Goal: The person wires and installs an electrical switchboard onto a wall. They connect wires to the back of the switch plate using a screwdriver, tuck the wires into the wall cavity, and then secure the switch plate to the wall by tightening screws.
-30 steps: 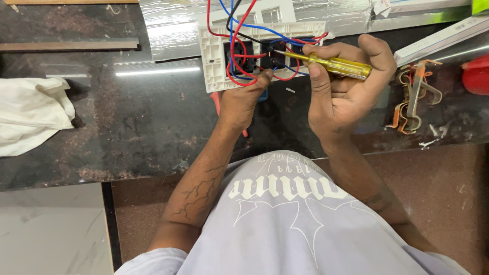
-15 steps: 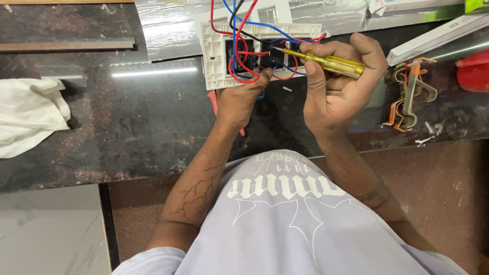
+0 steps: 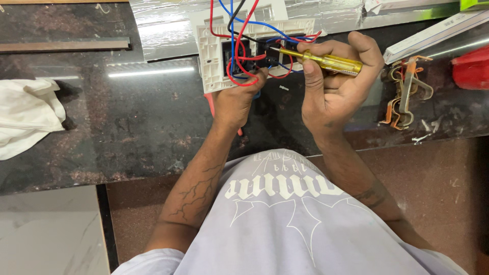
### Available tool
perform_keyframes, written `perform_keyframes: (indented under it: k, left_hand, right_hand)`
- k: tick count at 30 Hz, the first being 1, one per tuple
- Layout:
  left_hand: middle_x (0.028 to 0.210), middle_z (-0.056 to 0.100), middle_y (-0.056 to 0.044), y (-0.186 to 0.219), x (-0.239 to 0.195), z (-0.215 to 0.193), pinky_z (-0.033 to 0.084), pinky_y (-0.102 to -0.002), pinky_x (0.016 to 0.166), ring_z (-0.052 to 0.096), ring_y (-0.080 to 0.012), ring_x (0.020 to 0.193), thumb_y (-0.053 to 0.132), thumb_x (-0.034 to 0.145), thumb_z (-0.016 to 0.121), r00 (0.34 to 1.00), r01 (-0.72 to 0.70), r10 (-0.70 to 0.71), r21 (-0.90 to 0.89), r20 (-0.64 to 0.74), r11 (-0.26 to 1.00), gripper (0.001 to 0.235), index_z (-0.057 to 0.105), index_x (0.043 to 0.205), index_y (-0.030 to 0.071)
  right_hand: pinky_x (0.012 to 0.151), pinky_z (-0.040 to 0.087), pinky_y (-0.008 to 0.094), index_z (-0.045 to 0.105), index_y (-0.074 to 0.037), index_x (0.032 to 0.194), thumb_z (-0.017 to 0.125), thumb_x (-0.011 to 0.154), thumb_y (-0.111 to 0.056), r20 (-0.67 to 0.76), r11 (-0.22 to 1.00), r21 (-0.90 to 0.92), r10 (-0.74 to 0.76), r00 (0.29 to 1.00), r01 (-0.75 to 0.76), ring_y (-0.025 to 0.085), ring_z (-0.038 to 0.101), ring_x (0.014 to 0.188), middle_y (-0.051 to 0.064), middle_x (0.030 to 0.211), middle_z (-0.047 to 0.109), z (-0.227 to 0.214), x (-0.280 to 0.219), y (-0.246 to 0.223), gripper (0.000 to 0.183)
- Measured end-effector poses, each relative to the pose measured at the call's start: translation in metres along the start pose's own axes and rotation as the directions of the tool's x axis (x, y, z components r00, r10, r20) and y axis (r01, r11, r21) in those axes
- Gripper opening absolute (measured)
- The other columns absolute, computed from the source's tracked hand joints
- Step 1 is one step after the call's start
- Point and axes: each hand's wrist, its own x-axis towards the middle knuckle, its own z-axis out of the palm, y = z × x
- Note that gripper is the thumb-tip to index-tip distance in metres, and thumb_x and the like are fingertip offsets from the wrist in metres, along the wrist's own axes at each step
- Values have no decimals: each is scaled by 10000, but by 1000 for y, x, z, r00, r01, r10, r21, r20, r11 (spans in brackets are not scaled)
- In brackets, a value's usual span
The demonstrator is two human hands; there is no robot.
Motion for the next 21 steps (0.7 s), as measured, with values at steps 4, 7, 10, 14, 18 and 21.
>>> perform_keyframes:
  k: [4,7,10,14,18,21]
  left_hand:
    - [899,724,10,2,-1,-1,553,-245,721,651,-73,801,52,940,788,1000,-19,19,174,-2,985,79,763,990,-2]
    - [904,738,9,3,-2,0,564,-243,736,669,-67,818,56,928,796,996,-87,85,221,17,971,90,768,993,0]
    - [880,733,1,4,-3,-1,556,-248,708,656,-69,781,62,904,802,998,-48,55,312,-14,949,115,766,1002,14]
    - [958,756,-4,2,-2,-4,590,-260,788,713,-82,865,86,942,785,951,-309,274,464,144,830,104,761,1029,33]
    - [917,755,-5,1,-4,-3,583,-262,768,712,-96,830,103,932,790,978,-207,184,450,95,869,109,765,1015,36]
    - [908,749,-1,-1,-3,-1,586,-263,777,711,-93,832,112,946,793,975,-223,203,409,92,885,102,767,1006,35]
  right_hand:
    - [999,604,280,254,-71,1464,661,1148,-61,-12,1000,-16,4,1000,-4,230,708,1164,174,1202,642,0,-3,1,516]
    - [982,567,276,262,-77,1471,663,1153,-57,-15,1000,-5,-6,1000,6,220,677,1126,174,1211,642,0,-4,1,513]
    - [1003,598,276,257,-70,1470,671,1151,-57,-28,1000,-15,6,1000,-6,216,680,1117,165,1207,638,0,-5,-2,523]
    - [968,606,267,258,-68,1493,672,1146,-60,-37,999,-32,15,999,-16,216,700,1126,159,1210,629,1,-4,-5,540]
    - [962,581,264,252,-61,1481,681,1158,-62,-48,999,-14,37,998,-38,210,681,1101,160,1214,624,0,-6,-4,537]
    - [933,562,251,238,-70,1489,671,1167,-71,-65,998,-54,11,998,-15,209,678,1084,167,1206,640,-4,-8,-4,539]
